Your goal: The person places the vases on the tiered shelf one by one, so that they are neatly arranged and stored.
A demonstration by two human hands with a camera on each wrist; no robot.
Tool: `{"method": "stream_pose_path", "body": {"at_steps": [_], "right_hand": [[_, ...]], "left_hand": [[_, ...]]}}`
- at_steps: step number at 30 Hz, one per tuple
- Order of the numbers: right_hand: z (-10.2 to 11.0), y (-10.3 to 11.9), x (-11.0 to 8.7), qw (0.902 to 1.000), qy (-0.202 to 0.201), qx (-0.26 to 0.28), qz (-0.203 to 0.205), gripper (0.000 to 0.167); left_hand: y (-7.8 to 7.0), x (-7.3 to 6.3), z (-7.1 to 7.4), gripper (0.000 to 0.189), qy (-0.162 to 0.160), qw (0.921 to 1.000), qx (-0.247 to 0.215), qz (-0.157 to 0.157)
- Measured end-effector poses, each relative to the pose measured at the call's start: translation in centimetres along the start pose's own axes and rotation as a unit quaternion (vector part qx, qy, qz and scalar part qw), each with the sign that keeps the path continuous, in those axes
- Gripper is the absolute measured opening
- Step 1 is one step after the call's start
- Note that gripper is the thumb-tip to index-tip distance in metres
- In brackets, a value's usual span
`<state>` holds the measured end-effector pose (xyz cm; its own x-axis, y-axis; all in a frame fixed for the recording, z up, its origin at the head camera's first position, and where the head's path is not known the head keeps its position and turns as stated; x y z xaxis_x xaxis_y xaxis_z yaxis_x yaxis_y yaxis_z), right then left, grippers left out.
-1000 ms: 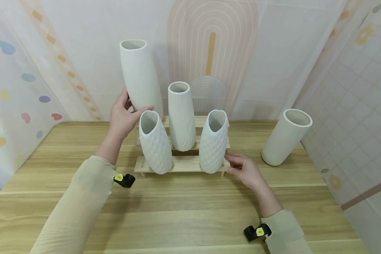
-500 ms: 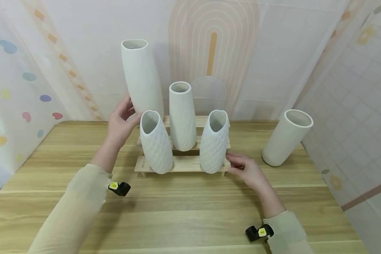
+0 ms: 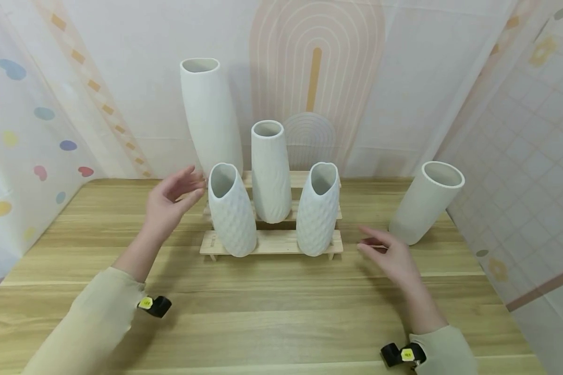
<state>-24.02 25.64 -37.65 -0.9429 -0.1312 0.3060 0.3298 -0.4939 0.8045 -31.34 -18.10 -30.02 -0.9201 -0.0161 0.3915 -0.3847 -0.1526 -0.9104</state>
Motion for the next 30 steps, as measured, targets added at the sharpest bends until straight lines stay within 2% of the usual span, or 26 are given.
{"method": "stream_pose_path", "body": {"at_steps": [4,9,12,14,17,20,25,30], "right_hand": [[1.8,0.1,-1.2,0.9995,-0.028,0.015,0.001,0.042],[4.2,0.7,-2.5,0.997,-0.054,0.047,0.028,0.044],[5.9,0.9,-3.3,0.9943,-0.077,0.066,0.033,0.047],[7.1,1.1,-3.8,0.9896,-0.107,0.089,0.035,0.048],[9.0,1.2,-4.5,0.9753,-0.165,0.142,0.039,0.048],[10.7,0.9,-5.1,0.9558,-0.227,0.184,0.032,0.048],[13.1,0.2,-6.0,0.9282,-0.319,0.191,-0.003,0.046],[14.6,-0.6,-6.2,0.907,-0.369,0.203,-0.014,0.047]], "left_hand": [[0.7,-1.9,0.4,0.05,0.024,0.9995,0.022,0.008],[2.3,-4.0,1.0,0.051,0.044,0.9974,0.054,0.018],[3.4,-5.1,1.0,0.051,0.061,0.994,0.085,0.034],[4.2,-5.8,0.9,0.053,0.077,0.9897,0.108,0.053],[5.0,-6.6,0.6,0.055,0.101,0.9826,0.133,0.08],[5.4,-7.2,0.2,0.06,0.119,0.9786,0.14,0.093],[5.6,-7.5,-0.2,0.061,0.122,0.9786,0.135,0.097],[5.9,-7.7,-0.3,0.056,0.115,0.9774,0.144,0.103]]}}
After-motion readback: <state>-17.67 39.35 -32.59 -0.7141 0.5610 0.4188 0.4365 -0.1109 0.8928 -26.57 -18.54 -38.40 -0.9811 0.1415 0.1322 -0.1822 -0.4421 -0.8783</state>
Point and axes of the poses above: each hand's wrist, its own x-axis towards the middle knuckle, its own z-axis out of the back of the hand, y = z × x, the point moved 10 cm from there along x, towards the middle knuckle, and after that the axes turned 3 degrees about z, right-handed, at the moved point
